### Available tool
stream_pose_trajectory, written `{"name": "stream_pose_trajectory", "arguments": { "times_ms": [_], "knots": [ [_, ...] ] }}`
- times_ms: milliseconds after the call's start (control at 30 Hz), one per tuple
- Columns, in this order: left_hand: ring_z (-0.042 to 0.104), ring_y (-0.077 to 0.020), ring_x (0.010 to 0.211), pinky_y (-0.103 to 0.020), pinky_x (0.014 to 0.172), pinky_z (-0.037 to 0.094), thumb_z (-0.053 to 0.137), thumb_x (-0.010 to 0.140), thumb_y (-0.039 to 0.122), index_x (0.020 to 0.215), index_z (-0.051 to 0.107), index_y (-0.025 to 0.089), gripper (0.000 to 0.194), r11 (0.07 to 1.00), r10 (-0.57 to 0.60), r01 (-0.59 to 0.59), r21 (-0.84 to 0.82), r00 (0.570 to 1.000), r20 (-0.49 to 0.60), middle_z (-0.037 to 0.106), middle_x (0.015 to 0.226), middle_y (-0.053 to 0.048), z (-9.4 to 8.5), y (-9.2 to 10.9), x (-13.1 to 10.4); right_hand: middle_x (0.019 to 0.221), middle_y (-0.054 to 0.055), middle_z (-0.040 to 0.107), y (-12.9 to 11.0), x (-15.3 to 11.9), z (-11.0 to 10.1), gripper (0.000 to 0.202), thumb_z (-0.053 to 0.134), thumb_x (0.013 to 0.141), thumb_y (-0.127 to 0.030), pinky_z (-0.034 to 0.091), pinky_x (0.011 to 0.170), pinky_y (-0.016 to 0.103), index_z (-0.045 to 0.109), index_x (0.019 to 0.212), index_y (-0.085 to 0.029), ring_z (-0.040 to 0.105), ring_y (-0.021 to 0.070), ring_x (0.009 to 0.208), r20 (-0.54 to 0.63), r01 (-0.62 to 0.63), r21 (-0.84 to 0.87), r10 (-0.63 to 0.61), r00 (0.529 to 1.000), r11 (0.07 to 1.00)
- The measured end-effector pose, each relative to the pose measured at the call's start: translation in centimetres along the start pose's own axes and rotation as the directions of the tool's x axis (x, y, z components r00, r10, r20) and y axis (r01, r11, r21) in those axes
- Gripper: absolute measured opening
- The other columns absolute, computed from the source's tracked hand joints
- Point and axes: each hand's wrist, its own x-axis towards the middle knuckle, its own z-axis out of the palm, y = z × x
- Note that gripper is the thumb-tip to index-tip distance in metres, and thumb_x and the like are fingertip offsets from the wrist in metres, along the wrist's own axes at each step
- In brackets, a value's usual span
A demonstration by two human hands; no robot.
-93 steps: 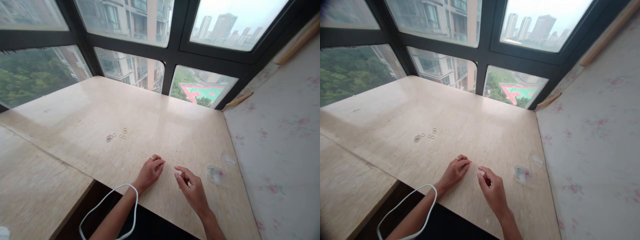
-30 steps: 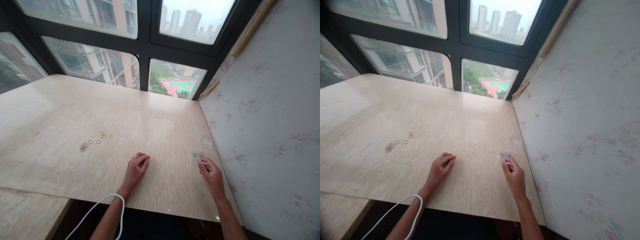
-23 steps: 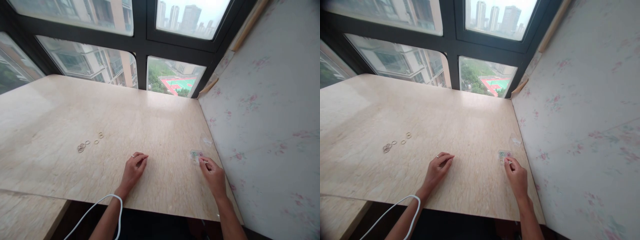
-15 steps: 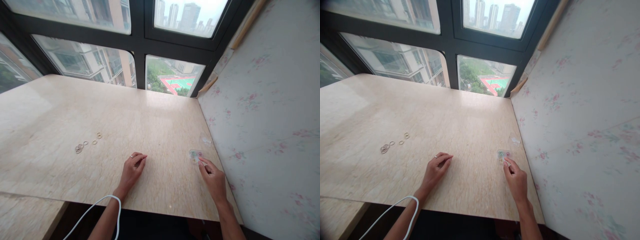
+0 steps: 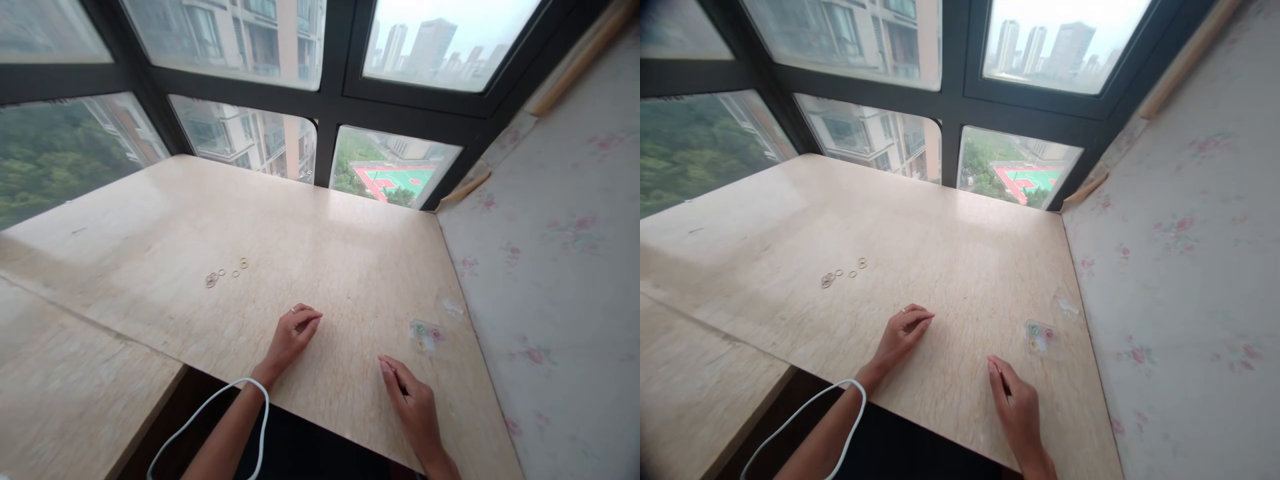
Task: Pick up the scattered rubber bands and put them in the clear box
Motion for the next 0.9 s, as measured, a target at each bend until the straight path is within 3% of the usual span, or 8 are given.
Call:
{"name": "stream_pose_trajectory", "arguments": {
  "times_ms": [100, 167, 233, 333, 433, 533, 667, 900],
  "knots": [
    [0.062, -0.0145, 0.078, -0.024, 0.063, 0.05, 0.055, 0.086, 0.028, 0.089, 0.071, 0.018, 0.019, 0.998, -0.061, 0.059, -0.034, 0.996, -0.067, 0.065, 0.09, -0.006, -1.9, -0.5, 0.3, 0.093, 0.008, 0.074, 0.1, 0.1, -0.4, 0.039, 0.049, 0.087, -0.05, 0.056, 0.071, 0.03, 0.074, 0.094, -0.021, 0.07, 0.0235, 0.083, 0.015, -0.057, 0.06, 0.057, 0.998, 0.997],
    [0.062, -0.0139, 0.075, -0.024, 0.06, 0.05, 0.054, 0.085, 0.031, 0.089, 0.071, 0.018, 0.022, 0.994, -0.11, 0.111, -0.008, 0.979, -0.172, 0.064, 0.094, -0.006, -4.2, -1.3, 0.7, 0.073, 0.006, 0.072, 0.1, 0.1, -0.5, 0.043, 0.049, 0.086, -0.054, 0.054, 0.058, 0.027, 0.074, 0.092, -0.02, 0.066, 0.0199, 0.062, 0.032, -0.099, 0.097, 0.096, 0.995, 0.99],
    [0.06, -0.0118, 0.066, -0.025, 0.06, 0.05, 0.053, 0.084, 0.033, 0.09, 0.07, 0.017, 0.024, 0.979, -0.166, 0.194, 0.068, 0.941, -0.294, 0.063, 0.097, -0.006, -7.0, -2.4, 1.1, 0.051, 0.0, 0.058, 0.1, 0.1, -0.6, 0.048, 0.048, 0.085, -0.058, 0.046, 0.045, 0.025, 0.074, 0.091, -0.018, 0.055, 0.0157, 0.044, 0.033, -0.152, 0.163, 0.148, 0.988, 0.975],
    [0.056, -0.0112, 0.058, -0.029, 0.068, 0.05, 0.053, 0.079, 0.028, 0.098, 0.068, 0.018, 0.027, 0.868, -0.222, 0.384, 0.315, 0.867, -0.446, 0.065, 0.096, -0.004, -11.0, -3.9, 1.6, 0.044, -0.004, 0.044, 0.1, 0.2, -0.8, 0.051, 0.048, 0.085, -0.06, 0.04, 0.043, 0.024, 0.072, 0.091, -0.015, 0.047, 0.0136, 0.041, 0.005, -0.216, 0.268, 0.223, 0.975, 0.939],
    [0.061, -0.0165, 0.07, -0.03, 0.076, 0.048, 0.051, 0.078, 0.023, 0.111, 0.063, 0.018, 0.036, 0.757, -0.273, 0.489, 0.433, 0.839, -0.471, 0.066, 0.092, -0.004, -13.1, -4.9, 2.2, 0.046, -0.004, 0.043, 0.2, 0.2, -0.8, 0.051, 0.05, 0.083, -0.061, 0.039, 0.044, 0.024, 0.071, 0.09, -0.015, 0.045, 0.0134, 0.042, 0.0, -0.244, 0.312, 0.257, 0.966, 0.918],
    [0.062, -0.0215, 0.085, -0.031, 0.077, 0.047, 0.049, 0.081, 0.024, 0.116, 0.061, 0.02, 0.038, 0.658, -0.306, 0.548, 0.516, 0.821, -0.482, 0.067, 0.093, -0.005, -13.0, -5.2, 2.7, 0.047, -0.005, 0.041, 0.1, 0.3, -0.7, 0.051, 0.051, 0.083, -0.062, 0.037, 0.045, 0.024, 0.07, 0.088, -0.015, 0.043, 0.0131, 0.043, 0.007, -0.245, 0.325, 0.257, 0.966, 0.913],
    [0.063, -0.0244, 0.087, -0.033, 0.072, 0.046, 0.046, 0.086, 0.027, 0.119, 0.06, 0.022, 0.036, 0.526, -0.26, 0.594, 0.608, 0.793, -0.551, 0.065, 0.104, -0.008, -11.5, -5.0, 3.1, 0.046, -0.005, 0.04, -0.1, 0.4, -0.7, 0.051, 0.05, 0.083, -0.062, 0.035, 0.044, 0.025, 0.069, 0.087, -0.015, 0.041, 0.0129, 0.043, -0.009, -0.241, 0.334, 0.258, 0.966, 0.911],
    [0.064, -0.0257, 0.084, -0.034, 0.071, 0.046, 0.043, 0.089, 0.031, 0.12, 0.059, 0.02, 0.037, 0.422, -0.263, 0.634, 0.648, 0.769, -0.582, 0.062, 0.109, -0.013, -11.3, -4.6, 3.4, 0.046, -0.005, 0.041, -0.2, 0.4, -0.7, 0.048, 0.049, 0.085, -0.059, 0.035, 0.044, 0.025, 0.067, 0.085, -0.015, 0.041, 0.0132, 0.043, -0.043, -0.237, 0.334, 0.266, 0.963, 0.912]
  ]
}}
